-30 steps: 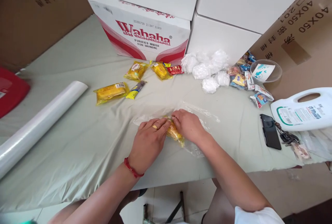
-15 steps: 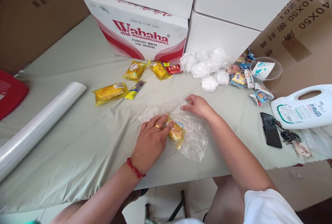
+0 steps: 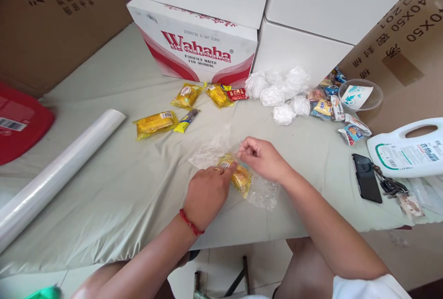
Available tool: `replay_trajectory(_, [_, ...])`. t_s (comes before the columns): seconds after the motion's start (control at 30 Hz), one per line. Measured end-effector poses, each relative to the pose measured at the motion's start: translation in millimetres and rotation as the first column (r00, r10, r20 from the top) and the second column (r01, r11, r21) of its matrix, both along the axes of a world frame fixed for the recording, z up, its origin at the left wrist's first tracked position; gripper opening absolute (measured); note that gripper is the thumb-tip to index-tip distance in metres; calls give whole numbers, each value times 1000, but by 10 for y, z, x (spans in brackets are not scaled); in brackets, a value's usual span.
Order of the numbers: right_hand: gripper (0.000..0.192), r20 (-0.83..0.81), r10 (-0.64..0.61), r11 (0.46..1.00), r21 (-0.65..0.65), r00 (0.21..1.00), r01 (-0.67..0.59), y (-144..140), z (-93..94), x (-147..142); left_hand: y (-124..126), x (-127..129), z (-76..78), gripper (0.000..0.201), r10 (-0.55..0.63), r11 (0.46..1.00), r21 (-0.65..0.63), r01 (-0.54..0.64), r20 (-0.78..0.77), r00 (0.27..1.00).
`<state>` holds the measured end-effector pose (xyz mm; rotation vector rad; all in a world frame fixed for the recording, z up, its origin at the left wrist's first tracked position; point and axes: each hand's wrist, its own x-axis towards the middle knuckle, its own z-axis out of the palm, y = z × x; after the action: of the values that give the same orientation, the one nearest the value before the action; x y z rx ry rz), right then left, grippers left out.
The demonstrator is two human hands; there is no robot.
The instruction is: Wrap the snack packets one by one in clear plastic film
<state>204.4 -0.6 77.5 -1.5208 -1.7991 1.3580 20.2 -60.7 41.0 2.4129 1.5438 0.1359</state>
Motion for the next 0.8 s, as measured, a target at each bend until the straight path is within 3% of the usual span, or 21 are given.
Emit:
replay_trajectory(0.1, [26,120,125,978,151,985,-143,-326,-71,-136,16,8,-6,39,41,997,-65,-38,36,999])
replay_trajectory(0.2, [47,261,214,920,269,941,-284,-531,-218,-197,49,-60,-32,35,133,978,-193,-84,256,957])
replay_trajectory(0.3, [67,454,239,891,250,859,-380,-601,-295,-239,104,-224,-28,30,303,890,-455,-15,568,765])
replay_trajectory(0.37, [72,572,234,887,206,786,-414,-610,-273,-290,161,-352,5,25,474,803,-596,9,647,597])
replay_trajectory(0.47, [67,708,238,889,116,665,-442,-618,-189,-399,261,-477,72,28,661,737,-659,-151,658,361])
replay_trajectory(0.53, [63,760,247,889,70,602,-453,-633,-153,-466,307,-478,98,44,686,727,-628,-276,672,279])
replay_trajectory(0.67, [65,799,240,874,69,551,-481,-678,-165,-516,323,-359,48,83,667,740,-505,-444,636,388])
replay_trajectory(0.8, [66,790,258,867,65,557,-494,-699,-195,-464,352,-420,-58,45,677,734,-377,-565,468,568])
